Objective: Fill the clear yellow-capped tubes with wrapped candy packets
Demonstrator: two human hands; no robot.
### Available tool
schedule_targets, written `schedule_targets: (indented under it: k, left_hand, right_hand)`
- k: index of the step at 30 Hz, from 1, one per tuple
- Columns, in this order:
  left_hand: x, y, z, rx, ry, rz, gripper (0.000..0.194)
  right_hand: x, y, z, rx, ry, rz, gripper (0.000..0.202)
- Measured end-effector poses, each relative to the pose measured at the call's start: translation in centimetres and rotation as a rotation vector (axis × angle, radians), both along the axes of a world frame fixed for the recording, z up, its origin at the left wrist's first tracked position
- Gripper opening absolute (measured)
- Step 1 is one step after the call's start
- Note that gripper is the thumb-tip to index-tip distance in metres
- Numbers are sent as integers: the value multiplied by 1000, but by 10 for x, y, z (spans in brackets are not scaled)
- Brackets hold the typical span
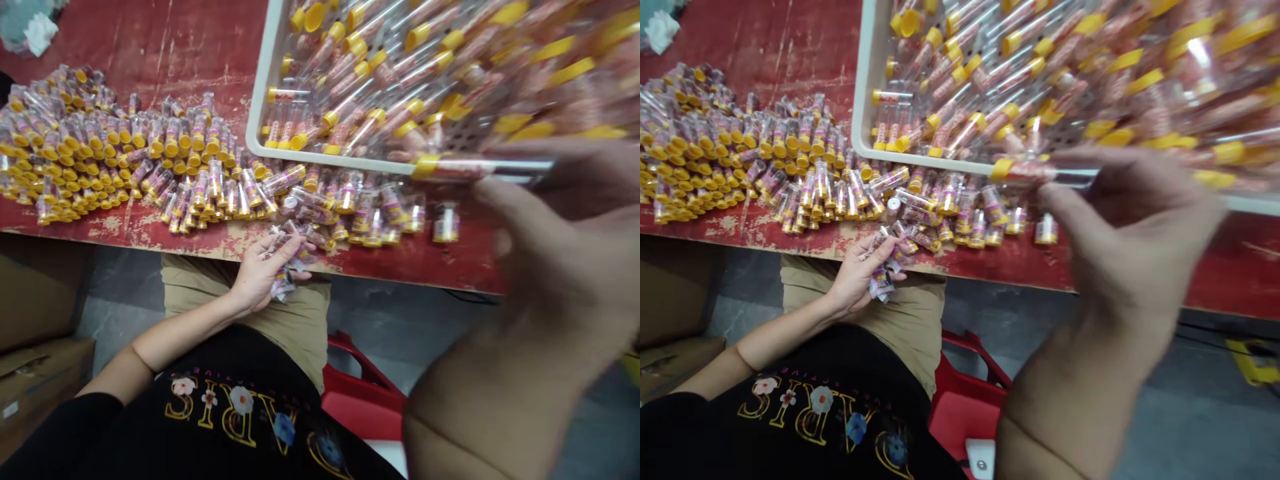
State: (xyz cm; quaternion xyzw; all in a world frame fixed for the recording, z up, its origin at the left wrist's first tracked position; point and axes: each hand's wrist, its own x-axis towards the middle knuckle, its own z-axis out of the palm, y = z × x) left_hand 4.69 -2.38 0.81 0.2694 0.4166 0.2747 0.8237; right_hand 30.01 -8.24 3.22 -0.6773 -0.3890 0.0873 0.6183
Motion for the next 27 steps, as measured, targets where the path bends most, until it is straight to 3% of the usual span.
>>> schedule_targets:
  k: [2,4,6,8,10,16,19,23,25,27]
  left_hand:
    - [0,-3,8,35,31,-18,45]
    - [3,-5,14,108,93,-41,41]
    - [12,-3,14,207,138,-42,25]
    - [26,-1,12,322,149,27,11]
    - [34,-4,12,384,138,29,6]
    - [29,-6,7,346,53,-8,5]
    - [25,1,-3,388,-17,27,18]
    - [24,11,-5,484,7,41,31]
    - [26,16,-2,475,23,37,38]
    - [29,18,1,410,21,47,41]
  right_hand:
    - [-33,-25,15,152,297,100,26]
    - [-63,-37,22,68,289,85,21]
    - [-79,-36,14,-19,264,68,24]
    - [-81,-32,-3,-53,447,261,22]
    - [-86,-31,-16,-134,486,346,21]
    - [-113,-29,-20,-215,272,282,23]
    - [-118,-20,-21,-197,292,243,29]
    - [-121,-20,-33,-232,470,305,31]
    - [-126,-35,-43,-275,537,396,17]
    - [-143,-60,-54,-308,677,588,44]
